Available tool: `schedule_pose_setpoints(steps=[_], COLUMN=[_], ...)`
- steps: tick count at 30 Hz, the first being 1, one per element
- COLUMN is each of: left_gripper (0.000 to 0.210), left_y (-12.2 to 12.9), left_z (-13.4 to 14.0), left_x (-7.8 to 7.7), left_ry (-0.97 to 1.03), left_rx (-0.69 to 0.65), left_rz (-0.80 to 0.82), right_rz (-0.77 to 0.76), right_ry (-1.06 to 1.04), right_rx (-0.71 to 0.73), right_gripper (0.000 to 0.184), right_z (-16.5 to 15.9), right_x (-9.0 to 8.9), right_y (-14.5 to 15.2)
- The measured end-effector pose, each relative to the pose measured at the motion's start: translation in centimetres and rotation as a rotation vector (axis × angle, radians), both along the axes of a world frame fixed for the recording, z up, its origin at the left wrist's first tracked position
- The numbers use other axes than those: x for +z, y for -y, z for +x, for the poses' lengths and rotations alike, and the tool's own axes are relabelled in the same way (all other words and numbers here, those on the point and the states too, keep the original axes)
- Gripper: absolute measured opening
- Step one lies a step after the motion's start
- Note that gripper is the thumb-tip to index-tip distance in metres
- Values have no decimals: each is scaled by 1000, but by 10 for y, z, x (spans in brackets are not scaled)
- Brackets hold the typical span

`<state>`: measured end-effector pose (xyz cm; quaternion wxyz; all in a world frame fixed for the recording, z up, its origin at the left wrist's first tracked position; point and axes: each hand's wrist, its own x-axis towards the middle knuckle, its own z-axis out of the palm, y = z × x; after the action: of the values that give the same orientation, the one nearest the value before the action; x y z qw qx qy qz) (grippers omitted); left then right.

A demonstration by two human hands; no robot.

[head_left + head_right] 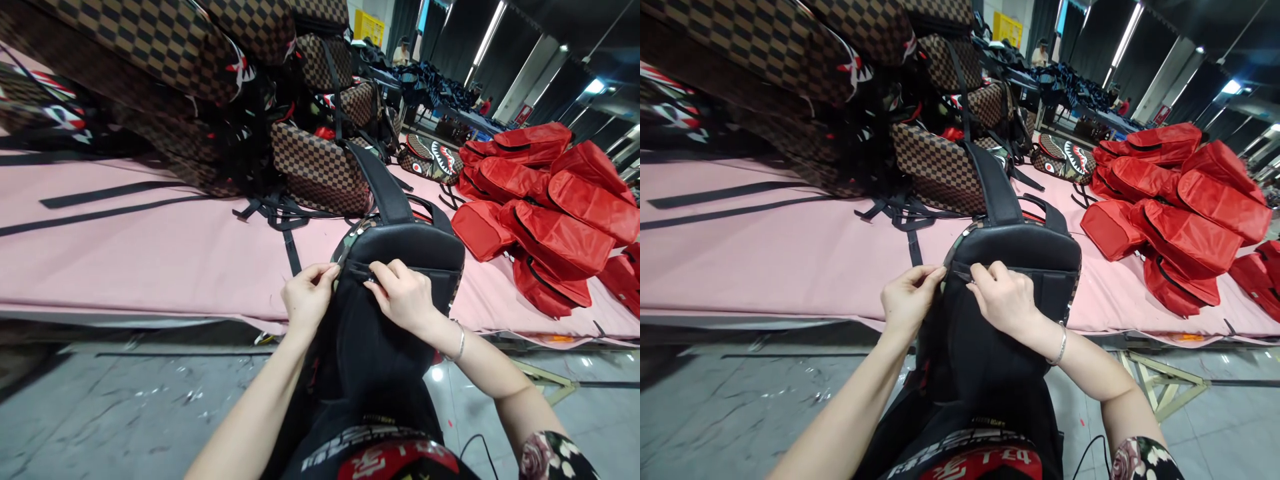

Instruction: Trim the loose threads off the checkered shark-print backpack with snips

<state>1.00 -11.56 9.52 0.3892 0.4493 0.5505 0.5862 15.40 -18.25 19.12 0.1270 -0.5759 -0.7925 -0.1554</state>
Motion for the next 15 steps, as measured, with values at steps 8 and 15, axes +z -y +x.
schedule_pose_setpoints(steps=[8, 15], left_gripper=[28, 29], left_y=[-1, -1], left_z=[0, -1], left_x=[-2, -3], left_ry=[-9, -22], left_rx=[0, 6], left_rz=[19, 17], right_rz=[-59, -19], right_ry=[140, 211], right_rx=[51, 31], right_gripper=[29, 28], right_z=[-17, -22], right_x=[5, 6], right_y=[-8, -11])
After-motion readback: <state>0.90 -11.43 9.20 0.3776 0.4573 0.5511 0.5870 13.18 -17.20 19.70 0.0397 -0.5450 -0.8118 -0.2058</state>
